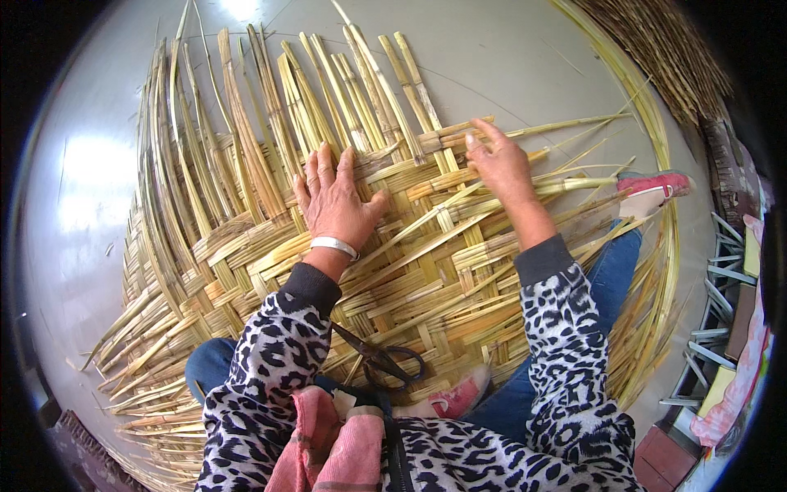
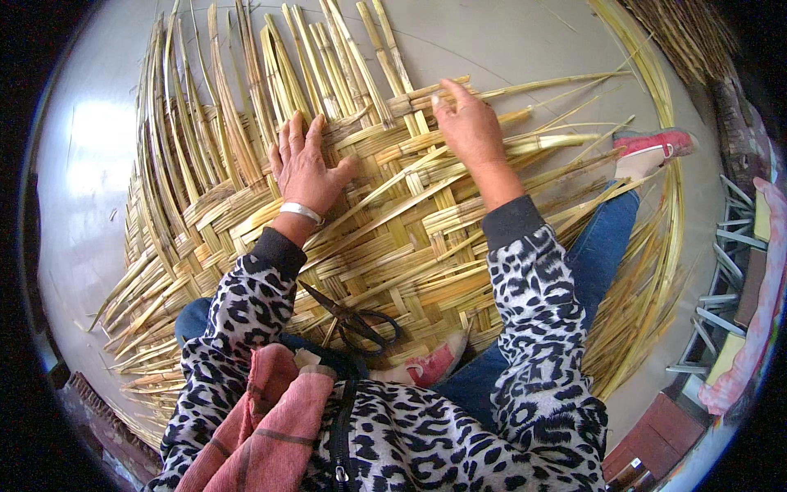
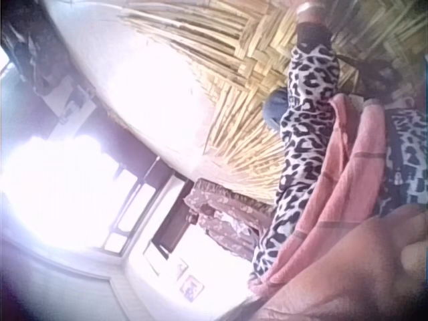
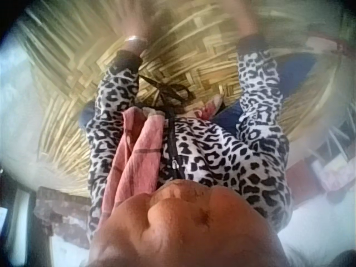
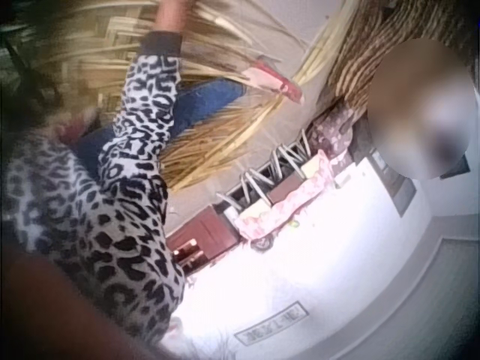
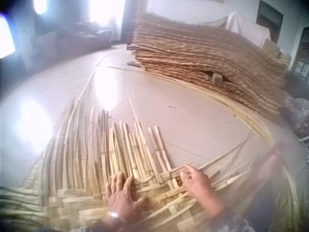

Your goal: The person sits on the floor and weaves thin bamboo strips into a large circular basket base. They interlace the strips by hand, occasionally using scissors to trim excess material and adjust the weave.

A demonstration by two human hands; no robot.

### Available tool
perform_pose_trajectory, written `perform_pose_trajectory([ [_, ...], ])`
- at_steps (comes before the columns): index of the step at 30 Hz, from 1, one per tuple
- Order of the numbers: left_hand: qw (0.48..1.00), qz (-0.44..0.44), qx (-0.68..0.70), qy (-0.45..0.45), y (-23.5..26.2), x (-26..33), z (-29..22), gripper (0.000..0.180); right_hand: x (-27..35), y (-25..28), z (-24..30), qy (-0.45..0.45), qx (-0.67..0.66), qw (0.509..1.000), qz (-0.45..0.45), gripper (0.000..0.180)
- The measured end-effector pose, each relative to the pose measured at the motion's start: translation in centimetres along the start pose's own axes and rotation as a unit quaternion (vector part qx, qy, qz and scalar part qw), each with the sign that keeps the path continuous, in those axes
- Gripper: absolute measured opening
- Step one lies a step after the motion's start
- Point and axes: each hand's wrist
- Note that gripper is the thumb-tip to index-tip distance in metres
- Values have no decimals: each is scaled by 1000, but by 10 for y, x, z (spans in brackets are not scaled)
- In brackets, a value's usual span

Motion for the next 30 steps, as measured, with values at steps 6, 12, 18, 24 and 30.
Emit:
perform_pose_trajectory([
  [6, 996, 37, 27, 73, 1, -6, -12, 85, 1, -20, 2, 96, 41, 994, 27, 32],
  [12, 994, 46, 26, 91, 3, -7, -18, 86, 19, -31, 19, 96, 40, 995, -15, 25],
  [18, 995, 27, 33, 93, 1, -7, -21, 85, 31, -44, 28, 128, 69, 988, -44, 31],
  [24, 996, 10, 59, 66, -2, -2, -14, 78, 54, -48, 26, 239, 177, 948, -111, 38],
  [30, 1000, -15, 16, -1, -6, 4, -2, 58, 44, -80, 38, 329, 230, 912, -90, 55],
])
Point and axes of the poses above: each hand's wrist, its own x-axis away from the middle knuckle, its own y-axis out of the back of the hand, z = x × y, and after that the axes turned 2 degrees about z, right-handed
